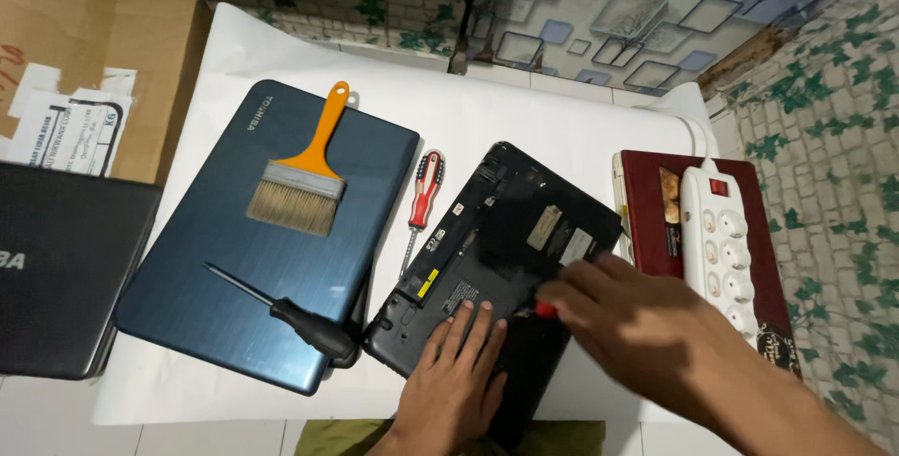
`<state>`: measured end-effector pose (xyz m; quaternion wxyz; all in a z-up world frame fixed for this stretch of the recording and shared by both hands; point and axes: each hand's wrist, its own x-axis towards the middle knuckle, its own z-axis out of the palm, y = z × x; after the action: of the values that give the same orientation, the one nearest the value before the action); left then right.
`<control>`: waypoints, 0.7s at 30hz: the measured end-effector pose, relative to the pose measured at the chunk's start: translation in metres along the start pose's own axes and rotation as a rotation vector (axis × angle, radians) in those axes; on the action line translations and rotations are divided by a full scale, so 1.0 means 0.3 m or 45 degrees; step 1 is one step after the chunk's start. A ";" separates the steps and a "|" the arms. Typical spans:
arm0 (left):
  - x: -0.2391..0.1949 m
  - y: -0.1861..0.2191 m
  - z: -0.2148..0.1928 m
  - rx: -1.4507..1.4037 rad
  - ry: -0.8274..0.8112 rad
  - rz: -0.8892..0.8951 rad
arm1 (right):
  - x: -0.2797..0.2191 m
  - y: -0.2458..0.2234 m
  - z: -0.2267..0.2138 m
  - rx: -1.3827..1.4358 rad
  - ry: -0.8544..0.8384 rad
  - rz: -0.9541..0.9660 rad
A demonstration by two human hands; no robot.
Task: The person uses a screwdriver to remove screws from the back panel of a laptop. They then detach the hard drive caddy and remove the hard drive from the laptop.
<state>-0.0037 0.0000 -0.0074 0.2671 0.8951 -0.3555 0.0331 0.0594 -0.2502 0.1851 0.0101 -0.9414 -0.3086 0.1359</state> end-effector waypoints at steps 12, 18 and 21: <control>0.007 0.000 -0.005 -0.005 0.030 0.008 | 0.000 -0.029 -0.039 0.249 -0.068 0.215; 0.004 -0.006 0.005 -0.040 -0.017 -0.001 | -0.044 0.042 0.064 0.191 0.054 0.069; 0.006 -0.002 0.007 0.050 0.091 0.012 | -0.070 0.073 0.101 0.245 0.149 0.133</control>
<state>-0.0022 -0.0017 -0.0090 0.2617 0.8967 -0.3494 0.0734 0.0480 -0.2822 0.1589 0.1114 -0.9571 -0.2436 0.1103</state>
